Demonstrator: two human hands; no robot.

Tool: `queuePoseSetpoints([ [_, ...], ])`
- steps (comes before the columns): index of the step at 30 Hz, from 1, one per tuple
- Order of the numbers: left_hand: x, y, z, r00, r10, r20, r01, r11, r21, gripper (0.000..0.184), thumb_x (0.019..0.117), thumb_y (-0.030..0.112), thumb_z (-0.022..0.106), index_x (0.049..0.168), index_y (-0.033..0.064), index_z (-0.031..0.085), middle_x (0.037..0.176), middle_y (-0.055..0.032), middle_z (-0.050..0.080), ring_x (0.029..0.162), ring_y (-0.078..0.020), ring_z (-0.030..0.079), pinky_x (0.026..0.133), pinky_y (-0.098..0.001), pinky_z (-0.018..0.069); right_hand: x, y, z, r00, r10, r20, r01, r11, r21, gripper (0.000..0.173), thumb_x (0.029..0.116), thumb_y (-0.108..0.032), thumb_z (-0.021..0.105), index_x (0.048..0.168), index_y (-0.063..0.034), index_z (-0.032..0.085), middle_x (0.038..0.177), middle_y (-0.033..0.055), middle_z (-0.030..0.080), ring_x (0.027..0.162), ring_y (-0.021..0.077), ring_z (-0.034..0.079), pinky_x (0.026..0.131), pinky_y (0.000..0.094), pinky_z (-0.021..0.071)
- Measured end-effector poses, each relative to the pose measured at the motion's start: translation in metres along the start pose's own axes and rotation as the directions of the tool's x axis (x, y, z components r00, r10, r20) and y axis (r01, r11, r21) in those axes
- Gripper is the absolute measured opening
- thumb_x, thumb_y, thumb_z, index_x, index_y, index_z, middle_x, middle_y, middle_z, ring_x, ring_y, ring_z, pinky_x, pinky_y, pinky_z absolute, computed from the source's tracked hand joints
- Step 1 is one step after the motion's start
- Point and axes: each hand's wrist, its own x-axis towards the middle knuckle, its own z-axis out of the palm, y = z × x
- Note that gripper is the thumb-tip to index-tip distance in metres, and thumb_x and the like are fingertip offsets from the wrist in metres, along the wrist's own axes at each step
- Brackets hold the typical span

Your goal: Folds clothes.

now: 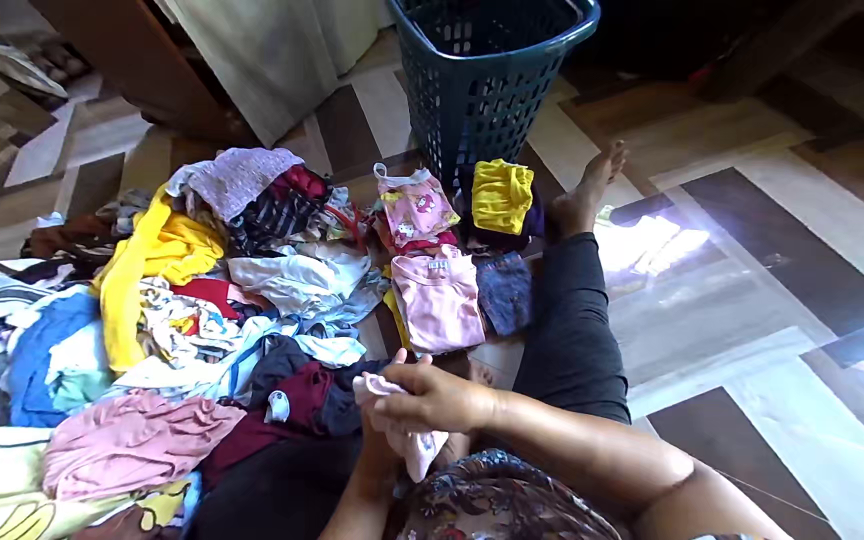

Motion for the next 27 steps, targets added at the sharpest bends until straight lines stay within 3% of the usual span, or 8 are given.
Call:
queuePoseSetpoints([
  [1,0.005,-0.008,-0.013,0.996,0.056,0.073,-0.057,0.998,0.004,0.038,0.1092,0.019,0.029,0.123,0.0000,0.059,0.106,-0.0025,0.072,0.099,-0.0054,0.068,0.089,-0.0249,0.0562,-0.003,-0.004,-0.009,0.999,0.019,-0.027,-0.019,1.000,-0.006,0.023,0.1045,-0.016,0.054,0.113,0.0047,0.060,0.089,0.0052,0.063,0.076,0.0048,0.059,0.073,0.0254,0.0518],
  [3,0.019,-0.018,-0.025,0.988,-0.128,0.085,0.137,0.984,-0.117,0.062,0.1093,0.049,0.013,0.117,0.0151,0.065,0.104,0.0010,0.075,0.099,-0.0092,0.071,0.086,-0.0317,0.0597,-0.010,-0.016,-0.033,0.996,0.044,-0.077,-0.052,0.994,-0.095,0.023,0.1048,-0.016,0.054,0.112,0.0051,0.061,0.087,0.0038,0.062,0.075,0.0031,0.058,0.073,0.0241,0.0517],
  [8,0.038,-0.031,-0.042,0.895,-0.417,-0.159,0.446,0.847,0.289,0.068,0.1092,0.045,0.002,0.156,0.0044,0.030,0.139,-0.0188,0.057,0.116,-0.0286,0.062,0.091,-0.0458,0.0526,-0.017,-0.041,-0.130,0.919,-0.055,-0.390,-0.164,0.847,-0.505,0.024,0.1048,-0.015,0.056,0.115,0.0035,0.067,0.094,0.0163,0.068,0.085,0.0227,0.065,0.081,0.0446,0.0539],
  [11,0.040,-0.039,-0.048,0.879,-0.458,-0.135,0.470,0.782,0.410,0.058,0.1117,0.036,0.013,0.156,0.0044,0.030,0.141,-0.0175,0.057,0.118,-0.0268,0.063,0.094,-0.0441,0.0518,-0.020,-0.078,-0.191,0.776,-0.244,-0.582,-0.266,0.710,-0.652,0.028,0.1047,-0.016,0.055,0.123,0.0007,0.067,0.106,0.0219,0.070,0.098,0.0340,0.067,0.090,0.0574,0.0509],
  [15,0.043,-0.046,-0.051,0.866,-0.488,-0.113,0.480,0.742,0.468,0.052,0.1118,0.032,0.023,0.153,0.0041,0.037,0.138,-0.0166,0.060,0.117,-0.0259,0.064,0.095,-0.0435,0.0521,-0.017,-0.104,-0.247,0.608,-0.540,-0.581,-0.231,0.580,-0.781,0.032,0.1050,-0.023,0.055,0.124,-0.0011,0.067,0.116,0.0198,0.069,0.107,0.0286,0.066,0.097,0.0472,0.0507],
  [19,0.048,-0.048,-0.052,0.851,-0.506,-0.140,0.507,0.722,0.471,0.050,0.1122,0.030,0.025,0.153,0.0049,0.038,0.136,-0.0154,0.061,0.114,-0.0248,0.065,0.093,-0.0423,0.0531,0.000,-0.054,-0.284,0.641,-0.588,-0.493,-0.285,0.414,-0.864,0.026,0.1020,-0.017,0.058,0.122,-0.0045,0.071,0.118,0.0256,0.065,0.112,0.0442,0.062,0.097,0.0650,0.0459],
  [24,0.050,-0.048,-0.051,0.835,-0.527,-0.157,0.537,0.722,0.436,0.049,0.1120,0.029,0.024,0.153,0.0048,0.037,0.138,-0.0174,0.059,0.116,-0.0265,0.064,0.094,-0.0430,0.0531,0.011,0.079,-0.283,0.729,-0.246,-0.638,-0.484,0.474,-0.736,0.036,0.0948,-0.011,0.068,0.131,-0.0083,0.068,0.138,0.0263,0.059,0.131,0.0515,0.050,0.100,0.0768,0.0355],
  [27,0.051,-0.048,-0.050,0.831,-0.530,-0.168,0.547,0.725,0.420,0.050,0.1116,0.028,0.024,0.153,0.0043,0.036,0.137,-0.0177,0.059,0.116,-0.0270,0.064,0.093,-0.0433,0.0534,0.017,0.111,-0.270,0.634,-0.394,-0.666,-0.466,0.492,-0.735,0.033,0.0926,-0.013,0.069,0.125,-0.0061,0.071,0.134,0.0255,0.062,0.131,0.0503,0.050,0.097,0.0750,0.0366],
])
